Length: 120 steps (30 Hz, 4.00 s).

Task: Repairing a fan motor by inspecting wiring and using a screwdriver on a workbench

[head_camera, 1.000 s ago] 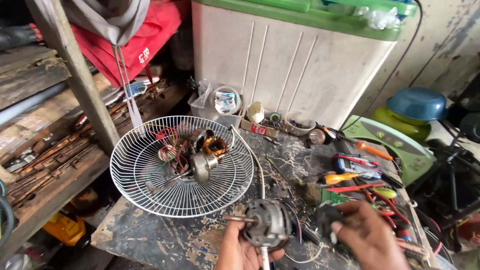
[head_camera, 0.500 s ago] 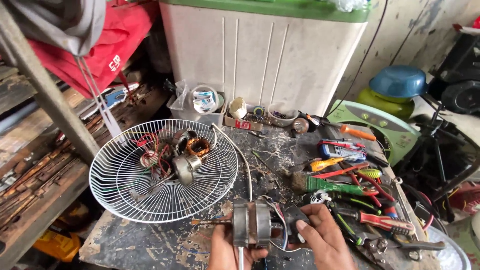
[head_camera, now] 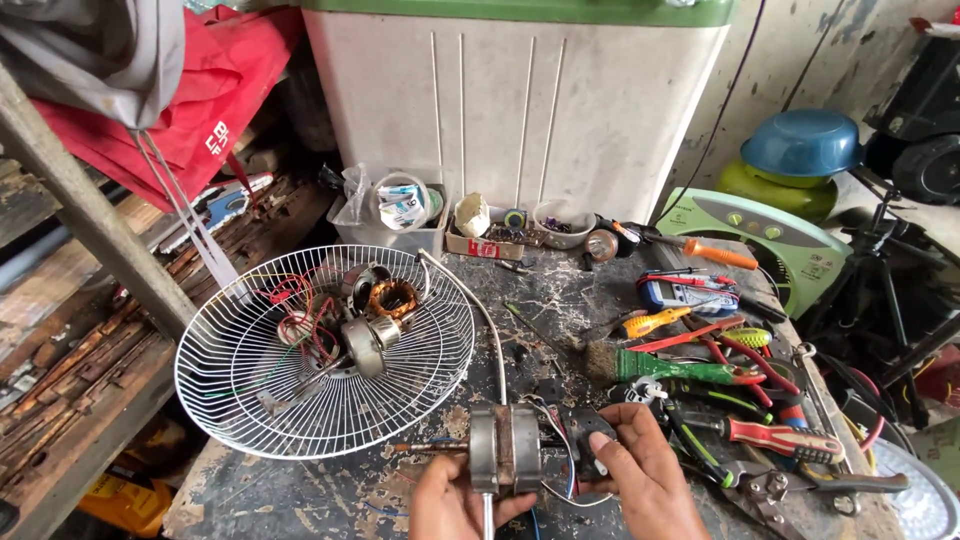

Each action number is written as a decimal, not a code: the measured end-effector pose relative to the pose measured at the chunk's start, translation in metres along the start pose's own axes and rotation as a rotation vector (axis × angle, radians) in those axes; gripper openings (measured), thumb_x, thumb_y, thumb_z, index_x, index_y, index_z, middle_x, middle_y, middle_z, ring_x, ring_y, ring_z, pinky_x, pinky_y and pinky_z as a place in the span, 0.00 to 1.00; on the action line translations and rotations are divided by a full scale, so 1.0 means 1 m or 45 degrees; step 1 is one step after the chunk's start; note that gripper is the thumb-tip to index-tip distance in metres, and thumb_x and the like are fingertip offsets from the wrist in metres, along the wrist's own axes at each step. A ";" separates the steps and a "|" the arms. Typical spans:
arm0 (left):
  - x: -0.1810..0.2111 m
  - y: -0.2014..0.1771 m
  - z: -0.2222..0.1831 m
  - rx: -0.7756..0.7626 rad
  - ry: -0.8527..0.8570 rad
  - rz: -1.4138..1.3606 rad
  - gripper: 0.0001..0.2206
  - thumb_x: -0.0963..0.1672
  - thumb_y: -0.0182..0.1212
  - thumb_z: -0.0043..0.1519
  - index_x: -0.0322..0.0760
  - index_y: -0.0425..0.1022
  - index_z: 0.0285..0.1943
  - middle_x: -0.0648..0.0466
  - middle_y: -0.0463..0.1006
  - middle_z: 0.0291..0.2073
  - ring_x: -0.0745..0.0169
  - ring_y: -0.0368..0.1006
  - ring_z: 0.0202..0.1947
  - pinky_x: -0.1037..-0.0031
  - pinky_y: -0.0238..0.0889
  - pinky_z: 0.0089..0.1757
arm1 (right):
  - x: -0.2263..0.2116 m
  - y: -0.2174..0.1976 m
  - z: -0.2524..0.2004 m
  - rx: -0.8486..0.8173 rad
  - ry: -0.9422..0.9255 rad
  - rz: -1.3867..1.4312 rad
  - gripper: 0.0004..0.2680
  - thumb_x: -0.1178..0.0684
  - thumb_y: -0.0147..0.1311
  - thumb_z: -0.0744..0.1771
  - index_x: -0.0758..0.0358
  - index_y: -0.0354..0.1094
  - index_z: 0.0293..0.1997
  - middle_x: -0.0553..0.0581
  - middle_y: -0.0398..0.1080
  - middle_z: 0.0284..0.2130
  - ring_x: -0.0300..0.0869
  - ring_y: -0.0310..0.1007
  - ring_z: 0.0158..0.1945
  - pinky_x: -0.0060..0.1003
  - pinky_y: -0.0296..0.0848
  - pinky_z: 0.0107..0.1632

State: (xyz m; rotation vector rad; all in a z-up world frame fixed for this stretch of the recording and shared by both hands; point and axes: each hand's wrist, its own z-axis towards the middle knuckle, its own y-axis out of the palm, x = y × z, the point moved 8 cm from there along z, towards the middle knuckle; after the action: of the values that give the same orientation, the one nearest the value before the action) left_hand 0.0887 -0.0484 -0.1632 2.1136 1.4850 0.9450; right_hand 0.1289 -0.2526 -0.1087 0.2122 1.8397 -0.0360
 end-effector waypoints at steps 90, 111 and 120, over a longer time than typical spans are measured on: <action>0.026 0.032 -0.024 -0.312 0.162 0.212 0.36 0.61 0.41 0.60 0.28 0.80 0.51 0.32 0.83 0.44 0.32 0.78 0.49 0.45 0.67 0.54 | -0.022 0.043 -0.053 -0.007 -0.265 -0.411 0.22 0.62 0.79 0.53 0.63 0.76 0.48 0.64 0.83 0.26 0.43 0.82 0.32 0.34 0.84 0.42; 0.026 0.036 -0.024 -0.364 0.056 0.268 0.35 0.61 0.46 0.55 0.32 0.75 0.56 0.32 0.83 0.51 0.35 0.77 0.55 0.47 0.63 0.63 | -0.075 0.058 -0.089 -0.139 -0.978 -0.666 0.17 0.46 0.67 0.58 0.51 0.80 0.50 0.50 0.80 0.37 0.41 0.85 0.41 0.40 0.91 0.47; 0.029 0.033 -0.026 -0.322 0.088 0.224 0.39 0.60 0.46 0.54 0.26 0.80 0.59 0.30 0.82 0.60 0.36 0.75 0.63 0.49 0.60 0.64 | -0.009 0.031 -0.041 0.070 -0.451 -0.765 0.17 0.46 0.76 0.56 0.60 0.78 0.41 0.51 0.63 0.11 0.36 0.57 0.19 0.30 0.58 0.25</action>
State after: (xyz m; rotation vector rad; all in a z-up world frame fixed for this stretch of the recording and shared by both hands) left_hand 0.0984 -0.0350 -0.1145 2.0663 1.1537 1.2117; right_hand 0.0970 -0.2177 -0.0857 -0.2995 1.4905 -0.5102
